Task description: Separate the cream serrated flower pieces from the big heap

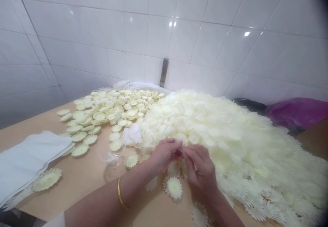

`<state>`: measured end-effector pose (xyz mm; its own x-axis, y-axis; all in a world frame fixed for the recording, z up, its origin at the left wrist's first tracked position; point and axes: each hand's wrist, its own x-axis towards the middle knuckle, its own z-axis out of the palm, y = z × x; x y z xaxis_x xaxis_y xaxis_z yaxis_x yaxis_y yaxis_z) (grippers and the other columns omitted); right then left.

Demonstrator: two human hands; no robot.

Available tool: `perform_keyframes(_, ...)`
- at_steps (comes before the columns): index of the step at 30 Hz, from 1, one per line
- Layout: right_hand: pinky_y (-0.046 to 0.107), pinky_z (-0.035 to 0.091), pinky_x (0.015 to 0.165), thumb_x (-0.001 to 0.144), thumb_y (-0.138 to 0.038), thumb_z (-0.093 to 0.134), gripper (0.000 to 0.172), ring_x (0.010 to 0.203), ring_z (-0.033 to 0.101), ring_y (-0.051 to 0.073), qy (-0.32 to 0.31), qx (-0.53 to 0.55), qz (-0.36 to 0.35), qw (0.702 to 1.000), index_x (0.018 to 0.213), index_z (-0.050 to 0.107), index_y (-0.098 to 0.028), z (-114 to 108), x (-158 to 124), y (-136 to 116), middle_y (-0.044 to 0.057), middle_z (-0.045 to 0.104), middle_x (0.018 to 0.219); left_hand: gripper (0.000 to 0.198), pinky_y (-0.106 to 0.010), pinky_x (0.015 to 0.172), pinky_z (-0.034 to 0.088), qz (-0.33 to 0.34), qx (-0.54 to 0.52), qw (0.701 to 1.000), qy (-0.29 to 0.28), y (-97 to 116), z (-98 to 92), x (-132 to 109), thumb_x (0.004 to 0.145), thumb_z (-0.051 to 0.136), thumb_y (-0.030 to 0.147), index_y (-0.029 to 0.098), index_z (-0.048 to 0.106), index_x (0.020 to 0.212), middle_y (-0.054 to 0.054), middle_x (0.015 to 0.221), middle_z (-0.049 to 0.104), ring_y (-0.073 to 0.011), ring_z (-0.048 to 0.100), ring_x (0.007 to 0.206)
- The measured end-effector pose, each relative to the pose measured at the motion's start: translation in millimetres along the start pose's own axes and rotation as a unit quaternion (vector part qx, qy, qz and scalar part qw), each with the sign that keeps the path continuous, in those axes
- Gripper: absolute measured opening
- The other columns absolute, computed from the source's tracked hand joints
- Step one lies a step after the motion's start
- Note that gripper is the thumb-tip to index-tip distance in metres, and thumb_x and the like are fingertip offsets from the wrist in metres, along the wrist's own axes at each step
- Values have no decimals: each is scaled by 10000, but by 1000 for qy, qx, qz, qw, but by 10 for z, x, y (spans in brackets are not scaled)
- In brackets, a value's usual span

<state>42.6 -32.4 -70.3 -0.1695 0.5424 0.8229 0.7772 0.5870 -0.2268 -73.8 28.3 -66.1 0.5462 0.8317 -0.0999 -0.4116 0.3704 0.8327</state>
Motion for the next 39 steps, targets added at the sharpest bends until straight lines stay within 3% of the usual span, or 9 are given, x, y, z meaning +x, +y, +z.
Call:
perform_keyframes(4, 311, 439, 685, 816, -112, 444, 137, 775, 535, 173, 76, 22, 82, 994, 869, 555, -171, -33, 0, 33, 57, 569, 797, 247, -185, 429, 374, -16, 27, 998, 48, -21, -32, 27, 567, 722, 248, 115, 522, 623, -30, 544, 569, -87, 529, 459)
perform_keyframes(9, 269, 430, 639, 849, -223, 427, 147, 719, 550, 161, 71, 31, 189, 979, 793, 554, -177, -93, 18, 37, 35, 575, 756, 258, -180, 394, 351, 14, 78, 996, 45, -40, -21, -2, 618, 677, 286, 141, 467, 583, -13, 499, 555, -75, 498, 406)
perform_keyframes(13, 263, 427, 644, 848, -259, 436, 160, 720, 550, 158, 61, 56, 214, 973, 776, 555, -178, -105, 26, 10, 28, 578, 750, 329, -173, 345, 281, 15, 102, 994, 38, -61, 5, -34, 637, 659, 355, 162, 406, 551, 9, 459, 531, -56, 435, 342)
perform_keyframes(17, 283, 438, 704, 814, -290, 504, 129, 789, 556, 173, 19, 121, 236, 964, 831, 573, -182, -102, 30, 2, 35, 593, 808, 353, -166, 330, 217, -4, 96, 995, 36, -71, 10, -56, 612, 679, 374, 170, 397, 558, 42, 397, 475, -40, 371, 311)
perform_keyframes(22, 296, 454, 727, 823, -331, 495, 209, 826, 568, 186, -98, 259, 282, 919, 904, 598, -169, -94, 67, -3, 62, 615, 871, 320, -166, 326, 193, -26, 71, 997, 21, -71, 17, -68, 599, 693, 352, 160, 440, 564, 55, 366, 440, -29, 329, 297)
perform_keyframes(25, 299, 452, 709, 844, -331, 453, 239, 810, 568, 190, -118, 279, 281, 911, 855, 621, -162, -91, 89, 3, 59, 621, 812, 282, -169, 325, 205, -51, 68, 996, -1, -65, 31, -69, 616, 682, 360, 141, 504, 601, 44, 371, 454, -36, 348, 291)
perform_keyframes(30, 284, 444, 647, 815, -317, 494, 179, 700, 555, 169, -84, 260, 298, 915, 798, 588, -165, -91, 65, 32, 36, 594, 732, 400, -187, 389, 327, -57, 27, 996, -59, -48, 10, -44, 708, 558, 498, 99, 581, 687, -31, 495, 553, -73, 480, 384)
perform_keyframes(35, 253, 417, 621, 787, -298, 528, 138, 664, 517, 141, -14, 185, 316, 931, 737, 508, -170, -81, 19, 54, 4, 539, 683, 244, -212, 476, 406, -23, 24, 998, -53, -48, -44, -2, 652, 670, 328, 121, 552, 702, -32, 591, 582, -96, 540, 480)
perform_keyframes(39, 253, 421, 606, 768, -329, 553, 182, 694, 513, 151, -31, 198, 343, 918, 849, 526, -168, -84, 28, 55, 18, 544, 739, 187, -212, 484, 407, 20, 77, 996, -29, -62, -30, -13, 637, 672, 235, 135, 514, 643, 4, 541, 541, -92, 523, 484)
